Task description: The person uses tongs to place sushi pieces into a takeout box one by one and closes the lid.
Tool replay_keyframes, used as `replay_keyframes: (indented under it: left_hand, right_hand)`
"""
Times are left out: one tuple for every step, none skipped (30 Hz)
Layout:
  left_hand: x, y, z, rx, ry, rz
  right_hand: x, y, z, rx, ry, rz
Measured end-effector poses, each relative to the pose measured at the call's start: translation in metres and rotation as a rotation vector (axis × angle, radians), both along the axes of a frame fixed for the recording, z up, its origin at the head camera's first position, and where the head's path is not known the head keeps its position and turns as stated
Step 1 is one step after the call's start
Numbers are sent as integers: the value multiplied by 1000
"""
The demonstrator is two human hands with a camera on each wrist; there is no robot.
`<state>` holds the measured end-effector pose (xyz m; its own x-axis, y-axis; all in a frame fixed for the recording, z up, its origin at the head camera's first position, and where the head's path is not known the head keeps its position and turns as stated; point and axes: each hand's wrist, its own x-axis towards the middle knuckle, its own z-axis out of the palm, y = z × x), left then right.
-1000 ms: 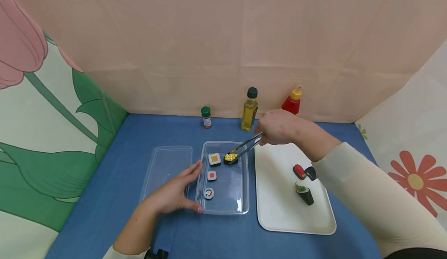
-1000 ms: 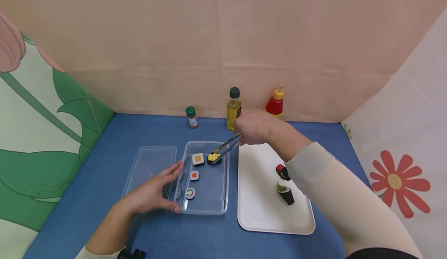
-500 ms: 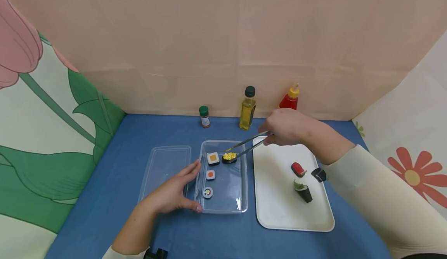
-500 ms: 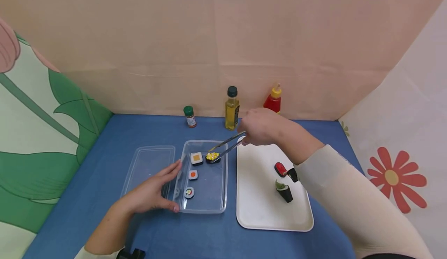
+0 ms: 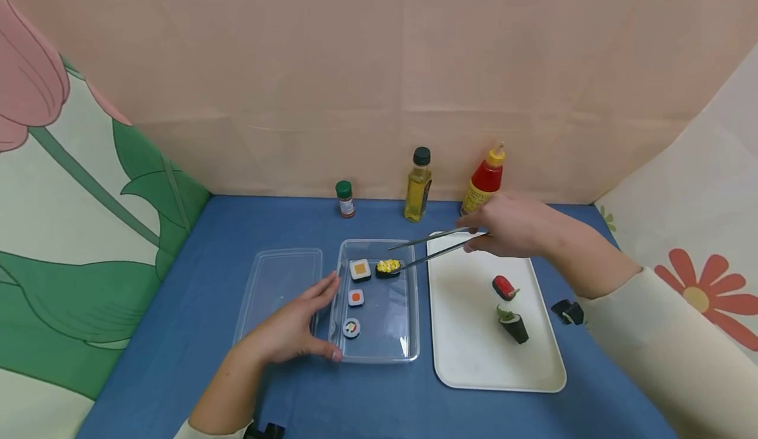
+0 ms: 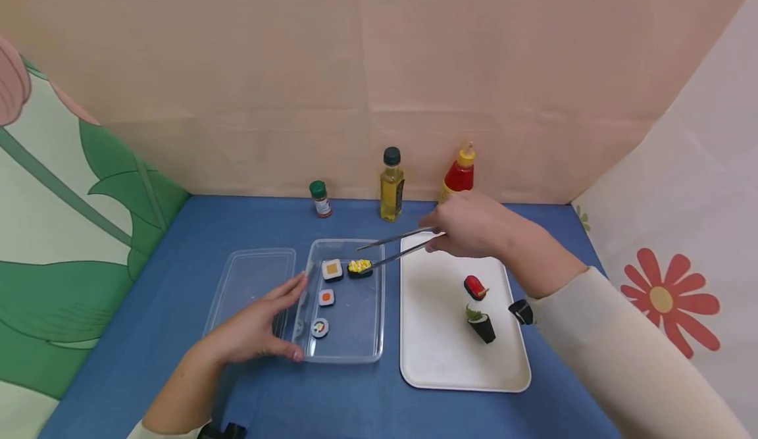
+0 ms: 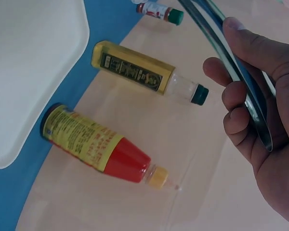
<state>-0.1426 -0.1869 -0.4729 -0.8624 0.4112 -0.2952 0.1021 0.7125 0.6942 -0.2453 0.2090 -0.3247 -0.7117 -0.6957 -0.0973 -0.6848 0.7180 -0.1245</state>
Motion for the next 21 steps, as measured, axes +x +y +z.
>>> replay_keyframes:
  left_hand:
    - [0, 0, 0, -1, 0, 0]
    - [0, 0, 0, -3, -1, -1]
    - [0, 1, 0, -4, -1, -1]
    - [0, 1, 0, -5, -1, -1]
    - [0, 1, 0, -5, 1, -1]
    - [0, 1, 0, -5, 2, -3]
    - [0, 1, 1, -8, 5, -3]
    - [0, 1, 1, -8, 7, -4]
    - [0, 0, 1, -9, 9, -6]
    - [0, 0, 2, -10, 12, -7]
    - [0, 0, 2, -12, 14, -9]
    - [1, 0, 2, -14, 15, -11]
    - [1, 0, 2, -17, 17, -13]
    - [1, 0, 3, -18, 17, -15]
    - [1, 0, 3, -21, 18, -16]
    - [1, 0, 3, -23, 19, -16]
    - [1, 0, 3, -26, 20, -17]
    - [1, 0, 3, -27, 21, -16]
    - [1, 0, 3, -28, 23, -16]
    - [1, 0, 3, -29, 24, -16]
    - [1, 0, 3, -29, 26, -16]
  right_hand:
    - [2, 3, -1, -5, 9, 1]
    - [3, 6, -1, -10, 20, 4]
    - [4, 9, -2, -17, 24, 5]
    - [6, 12, -3, -25, 21, 4]
    - [7, 15, -3, -33, 20, 2]
    - [8, 18, -4, -41, 20, 3]
    - [10, 21, -5, -52, 18, 5]
    - [11, 24, -5, -62, 14, 7]
    - [12, 26, -6, -75, 6, 9]
    - [14, 29, -7, -85, 1, 12]
    - [15, 31, -9, -95, -2, 12]
    - [16, 34, -10, -105, -4, 13]
    - [18, 36, -12, -112, -6, 12]
    - [19, 39, -13, -119, -5, 10]
    - [21, 41, -15, -126, -4, 8]
    - [22, 43, -17, -132, 4, 8]
    - [23, 46, -18, -140, 11, 7]
    - [24, 48, -20, -146, 20, 6]
    - [25, 51, -21, -151, 27, 3]
    - [27, 53, -22, -158, 33, 0]
    - [28, 55, -24, -164, 38, -4]
